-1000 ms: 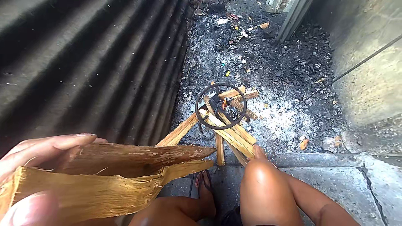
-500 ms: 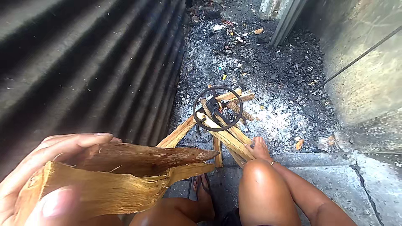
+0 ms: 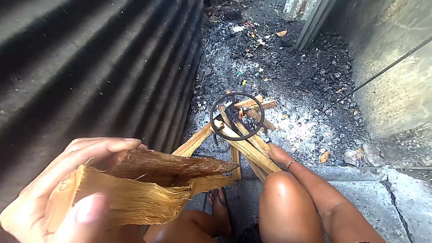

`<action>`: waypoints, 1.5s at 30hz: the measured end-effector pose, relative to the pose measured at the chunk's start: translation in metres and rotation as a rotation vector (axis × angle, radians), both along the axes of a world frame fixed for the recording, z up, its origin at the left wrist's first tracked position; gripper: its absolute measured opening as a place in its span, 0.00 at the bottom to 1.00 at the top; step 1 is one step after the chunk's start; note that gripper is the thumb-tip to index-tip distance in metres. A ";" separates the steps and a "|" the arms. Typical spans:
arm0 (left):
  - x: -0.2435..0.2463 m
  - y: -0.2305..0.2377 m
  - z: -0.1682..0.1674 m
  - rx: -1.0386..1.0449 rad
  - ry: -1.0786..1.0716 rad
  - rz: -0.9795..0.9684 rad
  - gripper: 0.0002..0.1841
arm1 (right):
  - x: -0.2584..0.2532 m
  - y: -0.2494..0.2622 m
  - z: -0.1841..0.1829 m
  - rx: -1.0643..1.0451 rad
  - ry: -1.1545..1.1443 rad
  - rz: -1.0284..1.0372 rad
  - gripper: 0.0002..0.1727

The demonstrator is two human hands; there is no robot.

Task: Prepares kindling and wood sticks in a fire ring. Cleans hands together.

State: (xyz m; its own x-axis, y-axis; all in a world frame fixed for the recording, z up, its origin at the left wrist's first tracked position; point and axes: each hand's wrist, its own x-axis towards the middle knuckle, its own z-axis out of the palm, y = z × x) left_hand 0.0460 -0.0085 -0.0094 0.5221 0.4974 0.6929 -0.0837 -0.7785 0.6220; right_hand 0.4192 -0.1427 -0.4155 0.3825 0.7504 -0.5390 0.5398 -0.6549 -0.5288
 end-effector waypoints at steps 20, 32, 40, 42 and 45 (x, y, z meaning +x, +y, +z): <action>0.005 0.006 -0.010 0.009 0.023 -0.045 0.31 | -0.003 -0.016 -0.031 0.207 -0.298 -0.054 0.28; 0.018 0.001 -0.008 0.027 0.016 -0.050 0.30 | 0.014 0.007 -0.038 -0.031 -0.043 -0.129 0.47; 0.012 0.009 -0.010 0.053 0.039 -0.053 0.32 | 0.012 0.006 0.009 -0.077 -0.159 -0.057 0.41; 0.012 0.008 -0.011 0.062 0.036 -0.056 0.33 | 0.006 0.006 0.020 -0.095 -0.195 -0.031 0.41; 0.012 0.006 -0.010 0.055 0.039 -0.062 0.33 | -0.005 0.008 0.027 -0.104 -0.218 -0.001 0.40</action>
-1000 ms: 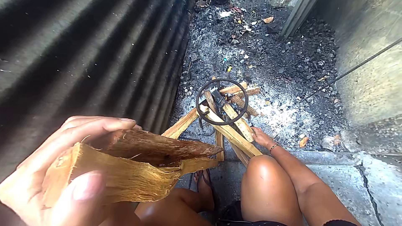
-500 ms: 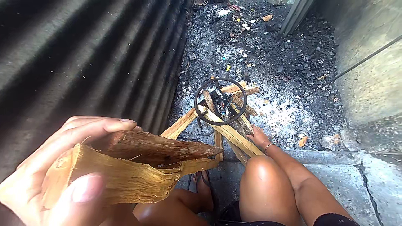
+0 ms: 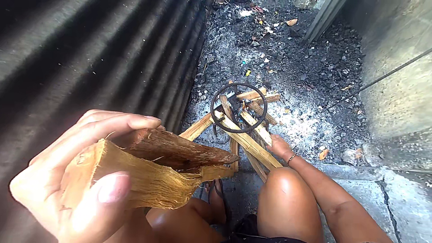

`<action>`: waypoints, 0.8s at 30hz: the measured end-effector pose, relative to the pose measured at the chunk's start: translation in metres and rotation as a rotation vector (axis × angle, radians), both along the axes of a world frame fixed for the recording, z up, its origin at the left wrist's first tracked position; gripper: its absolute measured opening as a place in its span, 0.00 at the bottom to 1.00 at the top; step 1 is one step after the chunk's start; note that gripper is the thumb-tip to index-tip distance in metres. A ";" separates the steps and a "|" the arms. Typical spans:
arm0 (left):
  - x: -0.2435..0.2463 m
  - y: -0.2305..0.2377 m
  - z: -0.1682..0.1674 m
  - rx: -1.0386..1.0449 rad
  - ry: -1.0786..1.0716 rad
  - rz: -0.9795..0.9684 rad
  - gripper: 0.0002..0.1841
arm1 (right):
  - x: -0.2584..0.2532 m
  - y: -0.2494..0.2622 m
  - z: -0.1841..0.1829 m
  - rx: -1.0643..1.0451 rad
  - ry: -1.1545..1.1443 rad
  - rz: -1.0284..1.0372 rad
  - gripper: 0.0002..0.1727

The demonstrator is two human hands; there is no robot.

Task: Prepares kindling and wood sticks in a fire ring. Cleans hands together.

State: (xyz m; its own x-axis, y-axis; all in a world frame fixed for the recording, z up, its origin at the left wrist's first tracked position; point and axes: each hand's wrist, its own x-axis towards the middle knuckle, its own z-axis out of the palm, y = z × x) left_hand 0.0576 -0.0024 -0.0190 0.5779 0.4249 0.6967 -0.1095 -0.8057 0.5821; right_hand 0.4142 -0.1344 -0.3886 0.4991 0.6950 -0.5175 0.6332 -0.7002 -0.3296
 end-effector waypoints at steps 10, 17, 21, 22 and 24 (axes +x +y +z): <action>-0.003 0.004 -0.006 -0.042 -0.022 -0.040 0.34 | -0.002 0.003 -0.012 -0.006 0.029 0.000 0.45; -0.004 0.005 -0.003 -0.080 -0.014 -0.069 0.34 | -0.002 -0.002 0.011 0.150 -0.054 -0.064 0.49; -0.002 0.003 0.000 -0.071 -0.010 -0.097 0.32 | 0.006 -0.011 0.062 0.424 0.015 -0.085 0.33; 0.003 -0.002 0.003 -0.044 -0.011 -0.088 0.31 | 0.004 -0.014 0.081 0.486 0.092 -0.034 0.29; 0.018 -0.012 0.008 0.008 -0.046 -0.080 0.30 | -0.003 -0.016 0.116 0.567 0.319 0.171 0.23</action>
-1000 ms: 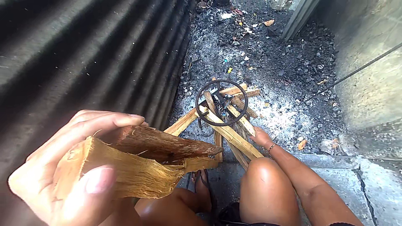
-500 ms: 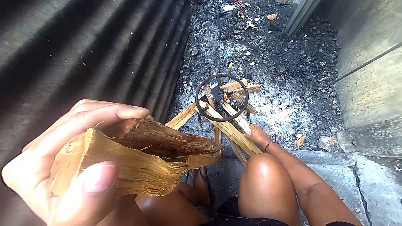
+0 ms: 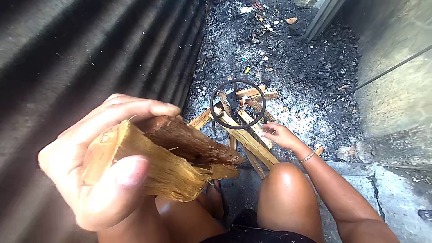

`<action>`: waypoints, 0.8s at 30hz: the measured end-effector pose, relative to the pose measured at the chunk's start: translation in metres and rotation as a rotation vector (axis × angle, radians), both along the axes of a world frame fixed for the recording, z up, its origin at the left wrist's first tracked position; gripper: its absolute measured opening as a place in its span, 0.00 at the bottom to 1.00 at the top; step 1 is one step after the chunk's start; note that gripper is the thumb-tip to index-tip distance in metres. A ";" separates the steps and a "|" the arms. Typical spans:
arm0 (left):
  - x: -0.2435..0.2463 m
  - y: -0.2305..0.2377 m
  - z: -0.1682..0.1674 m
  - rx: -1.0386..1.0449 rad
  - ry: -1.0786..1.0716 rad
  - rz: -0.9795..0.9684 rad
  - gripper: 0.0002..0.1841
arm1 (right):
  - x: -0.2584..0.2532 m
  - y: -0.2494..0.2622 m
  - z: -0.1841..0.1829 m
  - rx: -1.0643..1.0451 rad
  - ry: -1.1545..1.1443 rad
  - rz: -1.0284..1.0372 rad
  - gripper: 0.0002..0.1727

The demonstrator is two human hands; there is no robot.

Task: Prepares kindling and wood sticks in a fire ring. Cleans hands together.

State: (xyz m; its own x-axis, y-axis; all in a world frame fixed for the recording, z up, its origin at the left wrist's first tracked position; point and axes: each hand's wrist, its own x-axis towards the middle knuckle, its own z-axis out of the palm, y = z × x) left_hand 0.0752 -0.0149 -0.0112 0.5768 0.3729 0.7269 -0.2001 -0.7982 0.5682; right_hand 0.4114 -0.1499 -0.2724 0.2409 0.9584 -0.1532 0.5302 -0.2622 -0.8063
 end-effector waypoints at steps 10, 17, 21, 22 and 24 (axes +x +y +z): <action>0.013 0.012 -0.004 -0.117 -0.166 -0.157 0.21 | -0.069 0.000 0.058 0.117 0.234 0.619 0.38; 0.019 0.018 -0.001 -0.049 -0.193 -0.071 0.21 | -0.056 -0.025 0.062 0.224 0.393 0.407 0.30; 0.017 0.029 -0.007 -0.078 -0.192 -0.045 0.22 | -0.029 -0.053 0.060 0.414 0.472 0.006 0.26; 0.018 0.029 -0.010 -0.100 -0.187 -0.045 0.20 | -0.018 -0.058 0.055 0.445 0.488 -0.135 0.25; 0.022 0.028 -0.015 -0.119 -0.173 -0.035 0.17 | 0.011 -0.067 0.040 0.437 0.476 -0.412 0.24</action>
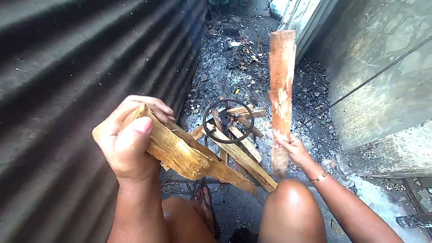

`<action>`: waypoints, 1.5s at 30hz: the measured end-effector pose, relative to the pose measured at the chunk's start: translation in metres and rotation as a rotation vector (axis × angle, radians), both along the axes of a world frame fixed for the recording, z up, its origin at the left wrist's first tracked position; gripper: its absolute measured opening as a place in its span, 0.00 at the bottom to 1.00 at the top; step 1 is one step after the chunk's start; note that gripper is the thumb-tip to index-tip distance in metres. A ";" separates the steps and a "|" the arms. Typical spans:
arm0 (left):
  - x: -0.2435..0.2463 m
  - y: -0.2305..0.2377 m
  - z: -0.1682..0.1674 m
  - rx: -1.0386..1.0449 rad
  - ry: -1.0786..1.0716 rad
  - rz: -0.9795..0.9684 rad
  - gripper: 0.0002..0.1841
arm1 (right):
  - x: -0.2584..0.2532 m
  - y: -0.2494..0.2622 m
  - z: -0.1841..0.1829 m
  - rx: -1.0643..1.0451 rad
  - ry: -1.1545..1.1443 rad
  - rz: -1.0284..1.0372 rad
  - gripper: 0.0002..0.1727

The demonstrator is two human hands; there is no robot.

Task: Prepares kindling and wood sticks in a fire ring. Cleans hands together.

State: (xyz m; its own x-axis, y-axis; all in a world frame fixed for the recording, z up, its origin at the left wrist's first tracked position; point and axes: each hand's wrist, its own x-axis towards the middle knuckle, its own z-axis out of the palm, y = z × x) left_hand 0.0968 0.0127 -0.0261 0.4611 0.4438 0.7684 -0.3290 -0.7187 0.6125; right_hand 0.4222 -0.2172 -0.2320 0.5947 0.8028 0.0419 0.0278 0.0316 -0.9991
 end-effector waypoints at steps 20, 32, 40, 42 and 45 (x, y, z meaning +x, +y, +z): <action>0.039 0.023 -0.030 -0.032 0.184 0.025 0.16 | 0.185 0.109 -0.147 -0.905 -0.516 0.107 0.23; 0.040 0.034 -0.035 -0.025 0.235 -0.035 0.18 | 0.210 0.186 -0.132 -0.894 -0.702 0.366 0.24; 0.027 0.049 -0.056 -0.005 0.223 -0.105 0.20 | 0.207 0.220 -0.126 -0.882 -0.718 0.429 0.25; 0.025 0.051 -0.060 -0.001 0.219 -0.105 0.20 | 0.206 0.228 -0.129 -0.877 -0.714 0.453 0.23; 0.022 0.055 -0.066 0.010 0.224 -0.113 0.20 | 0.201 0.239 -0.137 -0.843 -0.711 0.466 0.23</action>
